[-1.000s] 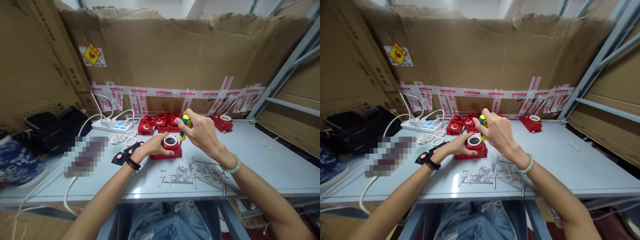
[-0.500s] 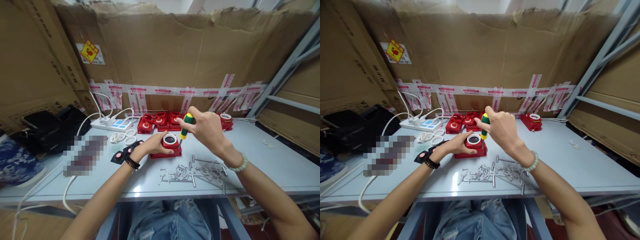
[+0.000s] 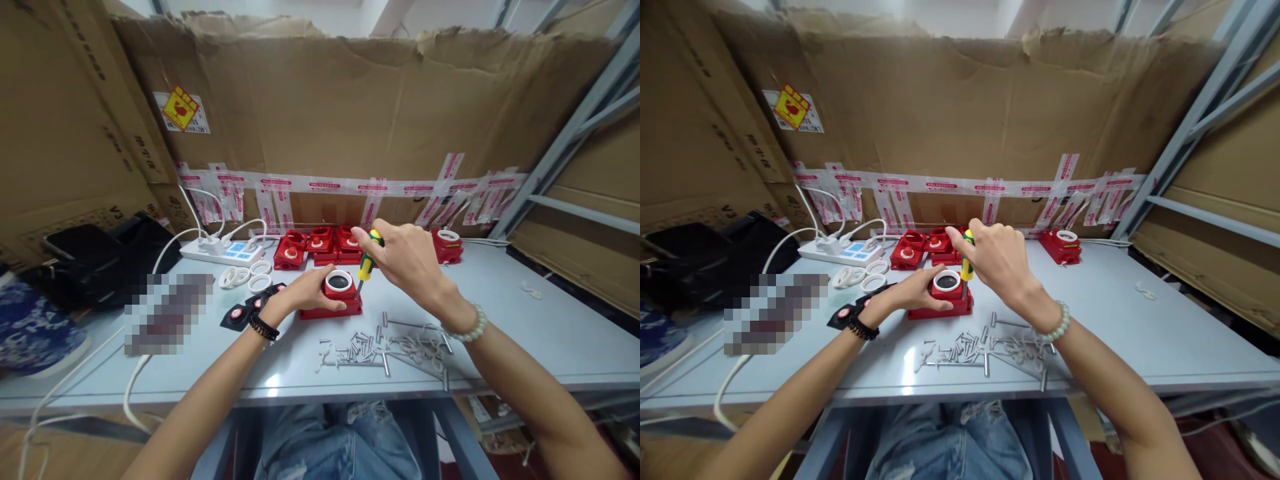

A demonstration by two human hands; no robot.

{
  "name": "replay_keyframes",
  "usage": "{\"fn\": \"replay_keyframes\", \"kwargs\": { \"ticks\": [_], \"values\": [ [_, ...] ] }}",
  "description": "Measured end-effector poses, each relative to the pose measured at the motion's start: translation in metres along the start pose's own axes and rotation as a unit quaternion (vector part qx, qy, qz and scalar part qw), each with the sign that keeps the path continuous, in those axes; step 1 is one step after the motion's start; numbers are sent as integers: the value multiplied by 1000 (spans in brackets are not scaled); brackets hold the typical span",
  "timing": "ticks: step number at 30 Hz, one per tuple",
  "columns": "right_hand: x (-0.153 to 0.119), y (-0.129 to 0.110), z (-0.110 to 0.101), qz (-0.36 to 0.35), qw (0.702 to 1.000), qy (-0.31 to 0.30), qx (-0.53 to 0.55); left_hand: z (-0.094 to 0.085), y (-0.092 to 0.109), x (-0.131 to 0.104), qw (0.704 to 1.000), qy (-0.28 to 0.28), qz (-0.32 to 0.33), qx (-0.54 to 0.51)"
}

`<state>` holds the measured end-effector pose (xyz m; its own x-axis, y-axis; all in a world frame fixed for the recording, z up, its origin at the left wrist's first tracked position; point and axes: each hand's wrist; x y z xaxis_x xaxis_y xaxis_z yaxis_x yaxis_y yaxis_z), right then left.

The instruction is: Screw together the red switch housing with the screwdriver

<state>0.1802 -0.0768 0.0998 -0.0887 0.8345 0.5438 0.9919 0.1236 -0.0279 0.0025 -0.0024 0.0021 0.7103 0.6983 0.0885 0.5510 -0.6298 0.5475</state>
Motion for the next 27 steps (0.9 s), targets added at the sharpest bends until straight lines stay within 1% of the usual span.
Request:
{"fn": "replay_keyframes", "kwargs": {
  "ticks": [1, 3, 4, 6, 7, 8, 9, 10, 12, 13, 14, 15, 16, 17, 18, 20, 21, 22, 23, 24, 26, 27],
  "values": [
    [0, 1, -1, -19, 999, -17, 22, 0, 0, 0, 1000, -1, 0, -1],
    [-2, 6, -6, -82, 988, -66, 115, 0, -1, 1, 1000, -2, 6, 2],
    [-3, 9, -9, -116, 974, -95, 171, 0, -1, 1, 1000, -2, 8, 5],
    [-6, 15, -14, -181, 934, -148, 269, 1, -3, 2, 1000, -1, 14, 7],
    [-7, 17, -15, -203, 917, -162, 304, 1, -4, 2, 1000, -1, 18, 4],
    [-7, 17, -15, -212, 907, -165, 323, 2, -4, 2, 1000, -2, 21, 0],
    [-7, 16, -12, -205, 911, -150, 326, 2, -5, 2, 1000, -3, 24, -3],
    [-7, 14, -9, -181, 925, -120, 310, 2, -5, 2, 1000, -4, 23, -3],
    [-6, 9, 1, -91, 968, -34, 231, 2, -5, 2, 1000, 0, 11, 4],
    [-6, 7, 5, -47, 983, 5, 180, 2, -5, 2, 1000, 1, 3, 7],
    [-5, 5, 8, -15, 990, 31, 135, 2, -5, 2, 1000, 2, -3, 9],
    [-5, 5, 9, -4, 993, 37, 110, 2, -5, 2, 1000, 2, -5, 8],
    [-5, 5, 9, -8, 994, 29, 106, 2, -5, 2, 1000, 1, -4, 5],
    [-5, 7, 7, -25, 992, 8, 124, 2, -5, 2, 1000, 0, -1, 3],
    [-6, 9, 3, -52, 986, -26, 158, 2, -5, 2, 1000, 0, 1, 2],
    [-7, 15, -6, -115, 957, -107, 243, 2, -5, 2, 1000, 1, 2, 2],
    [-8, 17, -10, -145, 939, -141, 277, 2, -5, 2, 1000, -1, 1, 2],
    [-8, 18, -12, -168, 925, -162, 299, 2, -5, 2, 1000, -5, 2, 1],
    [-8, 18, -13, -179, 921, -163, 306, 2, -6, 2, 1000, -8, 4, 1],
    [-8, 15, -12, -175, 928, -143, 296, 2, -6, 2, 1000, -9, 7, 2],
    [-6, 8, -5, -123, 965, -63, 223, 2, -5, 2, 1000, -5, 4, 8],
    [-5, 3, -1, -76, 984, -17, 160, 2, -5, 2, 1000, -1, 1, 12]
  ]
}}
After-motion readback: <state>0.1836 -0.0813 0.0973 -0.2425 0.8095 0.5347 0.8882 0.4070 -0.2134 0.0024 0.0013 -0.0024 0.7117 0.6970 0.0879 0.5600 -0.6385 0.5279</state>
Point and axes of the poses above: each hand's wrist, its own x-axis towards the middle knuckle, its own z-axis out of the palm, y = z × x, and after that the axes turned 3 degrees about -y, right-handed
